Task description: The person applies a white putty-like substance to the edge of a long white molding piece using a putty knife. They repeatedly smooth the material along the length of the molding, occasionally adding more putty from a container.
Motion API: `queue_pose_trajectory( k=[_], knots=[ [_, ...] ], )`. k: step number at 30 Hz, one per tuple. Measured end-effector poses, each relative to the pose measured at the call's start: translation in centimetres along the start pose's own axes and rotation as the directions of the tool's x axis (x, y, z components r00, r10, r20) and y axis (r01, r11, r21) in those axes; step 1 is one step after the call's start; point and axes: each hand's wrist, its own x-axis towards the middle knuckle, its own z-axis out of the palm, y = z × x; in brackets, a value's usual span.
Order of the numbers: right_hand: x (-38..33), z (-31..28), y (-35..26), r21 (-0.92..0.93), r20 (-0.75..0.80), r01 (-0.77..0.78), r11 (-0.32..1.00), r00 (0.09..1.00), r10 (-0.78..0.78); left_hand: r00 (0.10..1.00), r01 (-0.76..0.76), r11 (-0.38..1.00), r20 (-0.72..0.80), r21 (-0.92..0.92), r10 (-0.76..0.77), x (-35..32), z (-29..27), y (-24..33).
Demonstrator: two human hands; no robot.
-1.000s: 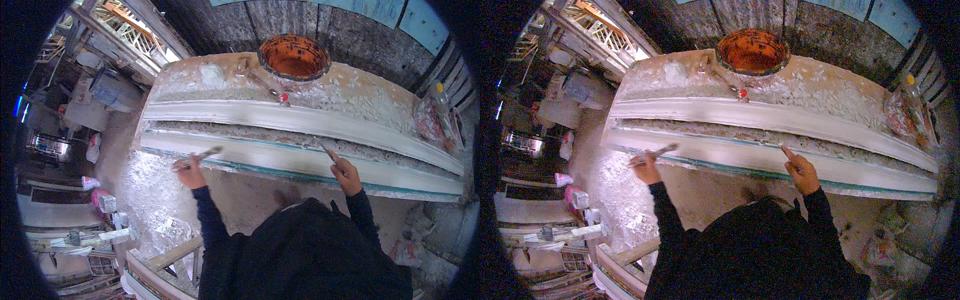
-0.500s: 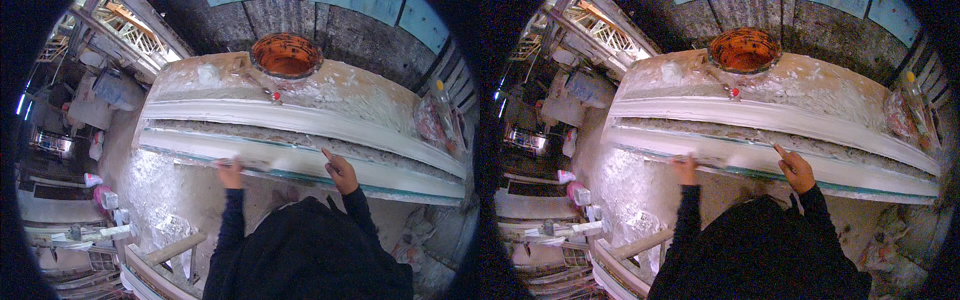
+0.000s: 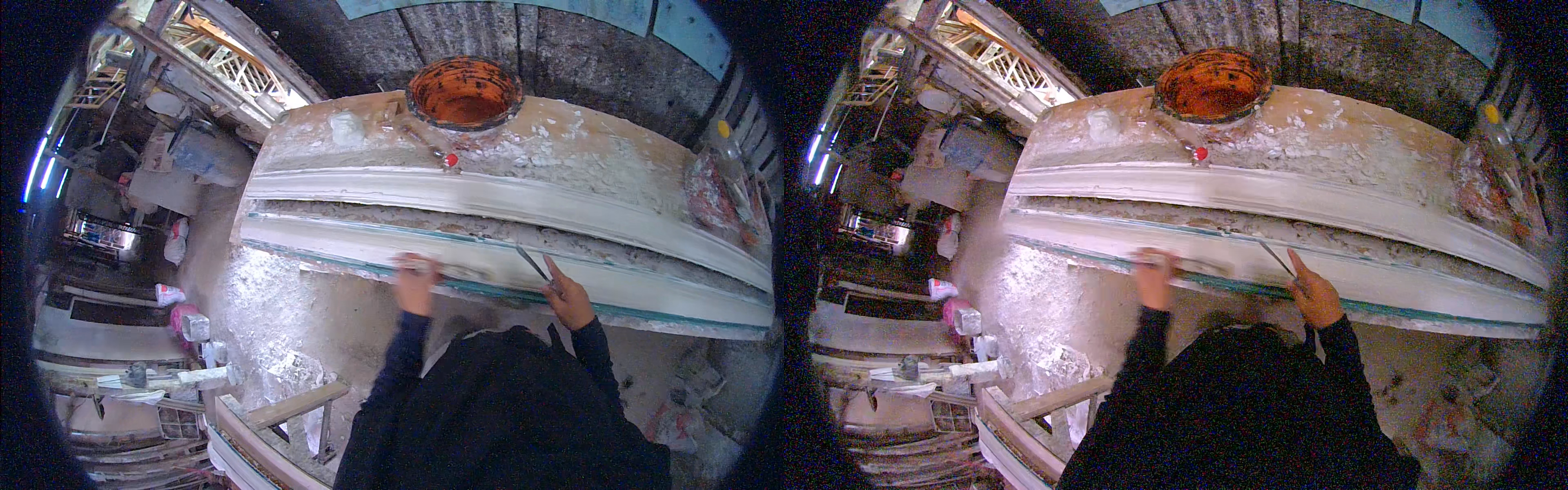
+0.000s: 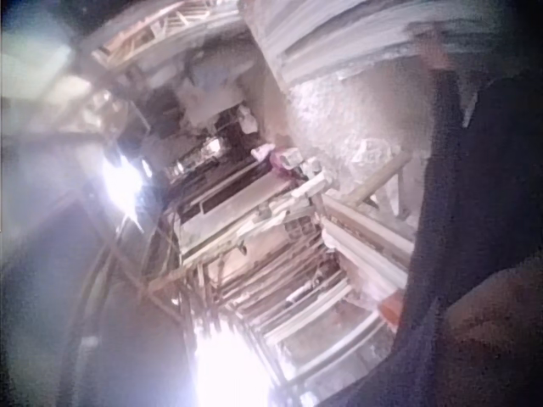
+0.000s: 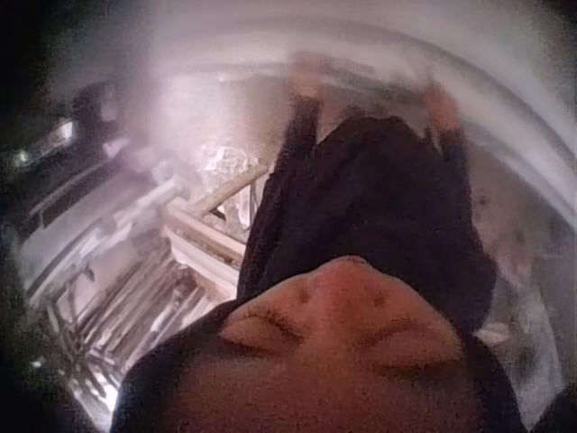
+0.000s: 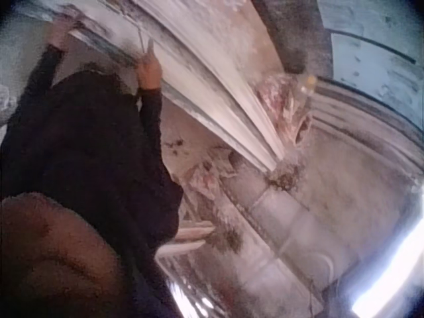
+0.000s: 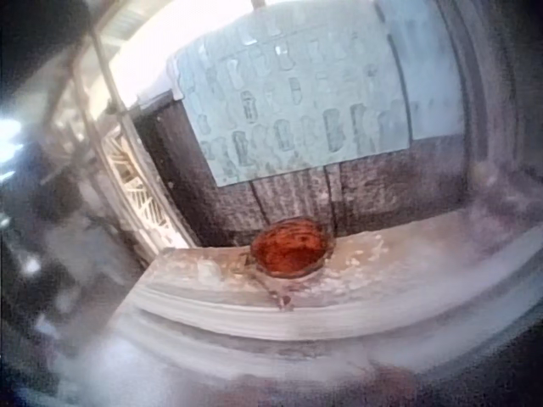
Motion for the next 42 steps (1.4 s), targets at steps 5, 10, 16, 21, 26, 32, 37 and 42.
queue_pose_trajectory(
  k=[5,10,16,21,26,32,37,42],
  knots=[
    [0.0,-0.9,-1.3,-0.014,0.215,-0.4,0.916,0.894,0.394,0.901,0.434,0.546,0.35,-0.717,-0.256,-1.7,2.3,2.4],
    [-0.9,-1.5,0.2,0.063,0.279,-0.415,0.908,0.881,0.383,0.856,0.468,0.525,0.217,-0.711,-0.469,2.3,-0.5,-6.9],
    [1.2,-1.1,-4.3,-0.073,0.441,-0.304,0.95,0.845,0.304,0.702,0.232,0.962,-0.66,-0.143,-0.267,8.8,-11.3,-19.2],
    [3.7,3.3,-5.4,-0.001,0.441,-0.102,0.995,0.893,0.092,0.634,0.081,0.978,-0.747,-0.192,-0.199,9.0,-16.1,-21.7],
    [7.4,10.2,-7.3,-0.17,0.487,0.116,0.979,0.873,-0.019,0.662,0.061,0.982,-0.73,-0.177,-0.172,6.0,-16.5,-24.0],
    [11.1,18.3,-14.5,-0.284,0.498,0.102,0.953,0.865,0.055,0.65,0.009,0.833,-0.63,-0.554,-0.426,2.5,-16.1,-27.8],
    [15.4,25.8,-19.7,-0.299,0.473,0.13,0.946,0.881,0.029,0.725,0.093,0.621,-0.374,-0.778,-0.578,1.3,-17.1,-30.4],
    [18.1,31.5,-23.9,-0.319,0.511,0.2,0.926,0.86,-0.01,0.798,0.137,0.674,-0.321,-0.726,-0.509,2.1,-17.4,-31.6]
  ],
)
